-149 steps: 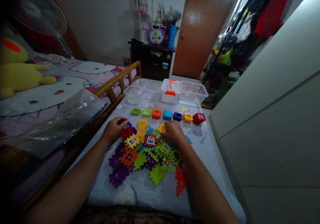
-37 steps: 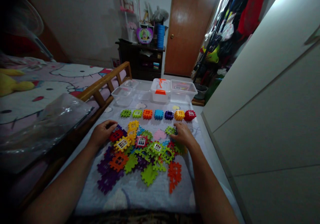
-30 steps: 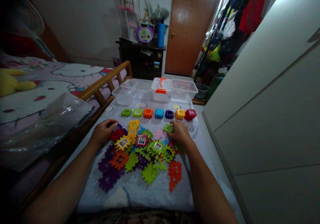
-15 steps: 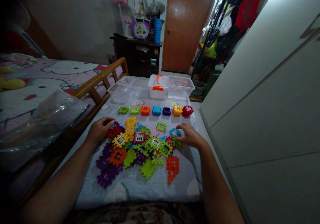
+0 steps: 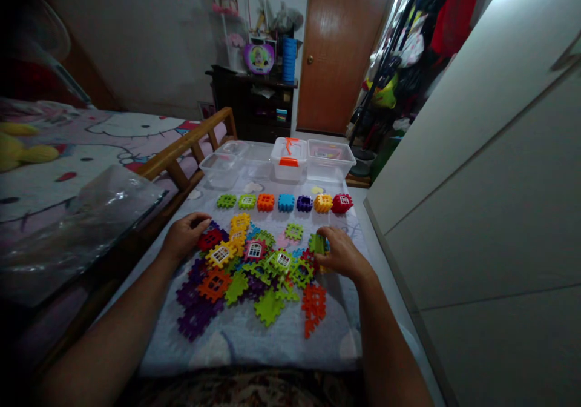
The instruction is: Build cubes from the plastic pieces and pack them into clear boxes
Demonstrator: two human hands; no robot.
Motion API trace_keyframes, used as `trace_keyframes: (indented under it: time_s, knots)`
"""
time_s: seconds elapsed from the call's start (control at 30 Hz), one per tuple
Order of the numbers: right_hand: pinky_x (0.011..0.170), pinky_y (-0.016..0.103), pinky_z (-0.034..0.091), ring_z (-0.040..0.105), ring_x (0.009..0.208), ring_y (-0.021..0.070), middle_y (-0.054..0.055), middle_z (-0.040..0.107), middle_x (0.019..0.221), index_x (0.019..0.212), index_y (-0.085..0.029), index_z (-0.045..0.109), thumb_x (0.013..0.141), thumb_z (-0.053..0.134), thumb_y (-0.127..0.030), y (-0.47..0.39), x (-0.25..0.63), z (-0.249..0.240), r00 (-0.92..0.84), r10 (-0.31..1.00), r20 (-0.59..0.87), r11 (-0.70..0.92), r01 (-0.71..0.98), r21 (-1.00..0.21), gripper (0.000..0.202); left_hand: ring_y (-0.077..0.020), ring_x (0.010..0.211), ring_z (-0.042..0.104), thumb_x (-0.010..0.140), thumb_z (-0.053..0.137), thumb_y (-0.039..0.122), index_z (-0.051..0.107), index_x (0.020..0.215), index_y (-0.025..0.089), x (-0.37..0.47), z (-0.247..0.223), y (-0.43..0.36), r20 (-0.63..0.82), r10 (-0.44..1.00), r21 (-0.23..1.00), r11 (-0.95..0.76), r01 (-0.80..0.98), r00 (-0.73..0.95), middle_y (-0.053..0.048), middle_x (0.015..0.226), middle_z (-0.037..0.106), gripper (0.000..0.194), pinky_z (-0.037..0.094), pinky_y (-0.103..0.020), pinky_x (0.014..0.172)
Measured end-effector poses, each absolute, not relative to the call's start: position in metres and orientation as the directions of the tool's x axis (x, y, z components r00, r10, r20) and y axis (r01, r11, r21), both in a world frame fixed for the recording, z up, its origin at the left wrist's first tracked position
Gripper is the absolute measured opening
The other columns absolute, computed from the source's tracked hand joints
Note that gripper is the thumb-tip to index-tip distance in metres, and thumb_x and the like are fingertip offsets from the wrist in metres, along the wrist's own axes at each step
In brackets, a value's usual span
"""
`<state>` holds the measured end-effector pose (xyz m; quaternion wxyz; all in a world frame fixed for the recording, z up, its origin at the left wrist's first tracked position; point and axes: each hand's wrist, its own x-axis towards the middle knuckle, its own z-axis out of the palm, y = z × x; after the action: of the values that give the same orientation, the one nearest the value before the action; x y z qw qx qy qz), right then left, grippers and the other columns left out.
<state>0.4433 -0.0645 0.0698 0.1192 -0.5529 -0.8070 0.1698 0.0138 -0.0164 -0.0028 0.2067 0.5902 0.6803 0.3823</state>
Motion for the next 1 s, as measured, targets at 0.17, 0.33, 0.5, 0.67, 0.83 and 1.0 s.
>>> trace_keyframes:
  time_s: [0.17,0.33,0.5,0.67,0.83,1.0]
  knots:
    - [0.092,0.035,0.045,0.059,0.101,0.0244,0.01,0.064,0.11,0.114,-0.018,0.061,0.075,0.07,-0.028,-0.029,0.407,0.067,-0.346,0.936,0.064,0.348,0.881,-0.32,0.041,-0.0235,0.081,0.067,0.073,0.056,0.055,0.07,0.088,0.02,0.016,0.002,-0.018,0.164,0.962,0.771,0.014,0.637,-0.219,-0.006,0.088,0.075,0.041,0.052,-0.032,0.082]
    - [0.087,0.033,0.044,0.059,0.103,0.0261,0.012,0.064,0.111,0.11,-0.018,0.064,0.075,0.073,-0.032,-0.012,0.38,0.062,-0.319,0.948,-0.013,0.308,0.925,-0.223,0.039,-0.0235,0.08,0.066,0.074,0.054,0.053,0.07,0.086,0.019,0.018,0.004,-0.018,0.181,0.96,0.77,-0.001,0.638,-0.216,-0.005,0.084,0.073,0.039,0.051,-0.033,0.079]
    - [0.085,0.033,0.045,0.059,0.101,0.0267,0.013,0.063,0.109,0.104,-0.018,0.064,0.075,0.072,-0.033,-0.013,0.373,0.058,-0.306,0.95,-0.052,0.294,0.941,-0.167,0.034,-0.0233,0.08,0.067,0.074,0.055,0.053,0.07,0.086,0.019,0.016,0.002,-0.017,0.18,0.961,0.772,-0.007,0.636,-0.209,-0.005,0.085,0.073,0.039,0.051,-0.032,0.079]
    - [0.088,0.032,0.044,0.058,0.105,0.0256,0.012,0.062,0.112,0.109,-0.018,0.063,0.076,0.072,-0.032,-0.013,0.374,0.053,-0.318,0.947,-0.054,0.301,0.931,-0.206,0.037,-0.0227,0.079,0.067,0.074,0.055,0.053,0.07,0.086,0.019,0.017,0.003,-0.018,0.173,0.963,0.779,-0.006,0.627,-0.206,-0.005,0.085,0.073,0.038,0.051,-0.032,0.08]
    - [0.087,0.031,0.044,0.058,0.104,0.025,0.012,0.061,0.113,0.111,-0.017,0.064,0.077,0.073,-0.031,-0.013,0.374,0.049,-0.319,0.947,-0.048,0.299,0.925,-0.235,0.038,-0.0223,0.078,0.066,0.074,0.055,0.052,0.07,0.086,0.019,0.017,0.003,-0.018,0.171,0.963,0.779,-0.003,0.627,-0.208,-0.005,0.084,0.073,0.038,0.051,-0.031,0.079]
    - [0.085,0.03,0.043,0.057,0.099,0.0239,0.012,0.061,0.106,0.106,-0.014,0.064,0.075,0.073,-0.031,-0.01,0.37,0.047,-0.32,0.947,-0.044,0.303,0.928,-0.219,0.036,-0.0223,0.081,0.066,0.075,0.056,0.053,0.07,0.088,0.019,0.015,-0.001,-0.016,0.17,0.965,0.789,-0.012,0.614,-0.199,-0.004,0.087,0.073,0.04,0.051,-0.031,0.08]
